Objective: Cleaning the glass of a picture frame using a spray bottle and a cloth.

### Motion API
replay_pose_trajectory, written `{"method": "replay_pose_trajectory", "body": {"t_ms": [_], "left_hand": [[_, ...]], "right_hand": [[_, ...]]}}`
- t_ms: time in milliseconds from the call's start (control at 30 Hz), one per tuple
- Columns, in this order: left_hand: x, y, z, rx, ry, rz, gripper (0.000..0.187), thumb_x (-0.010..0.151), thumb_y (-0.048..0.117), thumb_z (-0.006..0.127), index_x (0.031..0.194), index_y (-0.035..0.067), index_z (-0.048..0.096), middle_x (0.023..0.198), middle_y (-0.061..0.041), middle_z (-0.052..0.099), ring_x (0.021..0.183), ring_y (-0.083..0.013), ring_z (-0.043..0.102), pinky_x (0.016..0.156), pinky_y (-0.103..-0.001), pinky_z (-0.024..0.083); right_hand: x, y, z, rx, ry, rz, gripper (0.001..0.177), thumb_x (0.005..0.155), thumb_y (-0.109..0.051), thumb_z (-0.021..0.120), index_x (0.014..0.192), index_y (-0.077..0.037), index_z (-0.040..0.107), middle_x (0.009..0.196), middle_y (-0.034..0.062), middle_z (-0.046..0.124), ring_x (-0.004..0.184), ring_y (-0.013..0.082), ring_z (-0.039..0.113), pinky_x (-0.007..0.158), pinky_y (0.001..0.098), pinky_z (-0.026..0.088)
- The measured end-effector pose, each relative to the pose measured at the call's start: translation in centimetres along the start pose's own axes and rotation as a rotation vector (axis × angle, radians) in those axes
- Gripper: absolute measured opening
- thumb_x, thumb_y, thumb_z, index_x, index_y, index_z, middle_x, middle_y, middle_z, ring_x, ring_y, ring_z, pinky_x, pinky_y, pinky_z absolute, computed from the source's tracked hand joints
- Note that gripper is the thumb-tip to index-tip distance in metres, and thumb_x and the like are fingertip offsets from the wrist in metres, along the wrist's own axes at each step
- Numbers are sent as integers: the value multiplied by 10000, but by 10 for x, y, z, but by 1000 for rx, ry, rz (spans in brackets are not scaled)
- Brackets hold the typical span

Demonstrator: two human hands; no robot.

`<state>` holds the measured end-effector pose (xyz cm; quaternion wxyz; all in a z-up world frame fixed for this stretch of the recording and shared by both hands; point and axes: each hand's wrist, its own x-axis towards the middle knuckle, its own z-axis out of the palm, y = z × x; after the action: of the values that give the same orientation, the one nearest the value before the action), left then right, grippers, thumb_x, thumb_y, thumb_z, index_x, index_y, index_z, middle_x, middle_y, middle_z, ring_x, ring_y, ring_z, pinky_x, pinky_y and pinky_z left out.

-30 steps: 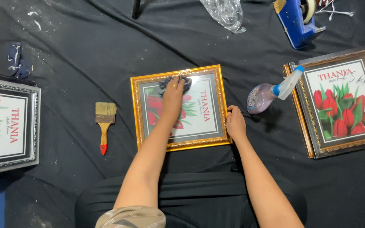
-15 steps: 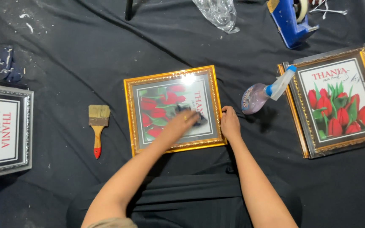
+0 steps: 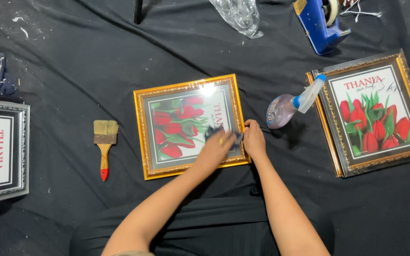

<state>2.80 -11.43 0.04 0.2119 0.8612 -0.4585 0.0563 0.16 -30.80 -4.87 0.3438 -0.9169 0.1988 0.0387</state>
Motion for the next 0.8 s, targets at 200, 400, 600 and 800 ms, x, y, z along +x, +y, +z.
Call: {"method": "replay_pose_trajectory", "body": {"t_ms": [200,400,600,800], "left_hand": [[-6,-36,25,7,14,108,403,1003,85,555,1404,113,573,1362,-164,626,1215,-335,616,1016,-403,509],[96,-112,23,287,241,-178,357,947,77,664,1299,31,631,1348,-170,637,1145,-349,645,953,-397,562],[102,-83,34,307,245,-298,306,967,102,618,1268,80,667,1315,-109,669,1129,-300,660,937,-361,567],[54,-7,11,127,144,-246,326,980,47,548,1290,60,647,1324,-144,657,1141,-347,656,853,-395,566]], "right_hand": [[0,1,1,25,0,17,159,1033,-147,438,1185,-146,486,1051,177,602,1073,437,638,929,499,509],[-1,-3,1,-39,-1,10,171,1042,-155,437,1206,-160,485,1059,169,604,1080,415,645,945,491,514],[-2,-3,0,-41,9,-8,169,1038,-157,430,1198,-165,480,1052,155,595,1071,408,643,948,479,508],[4,13,9,14,51,-66,157,1027,-140,456,1181,-150,488,1038,179,605,1060,431,641,927,497,510]]}}
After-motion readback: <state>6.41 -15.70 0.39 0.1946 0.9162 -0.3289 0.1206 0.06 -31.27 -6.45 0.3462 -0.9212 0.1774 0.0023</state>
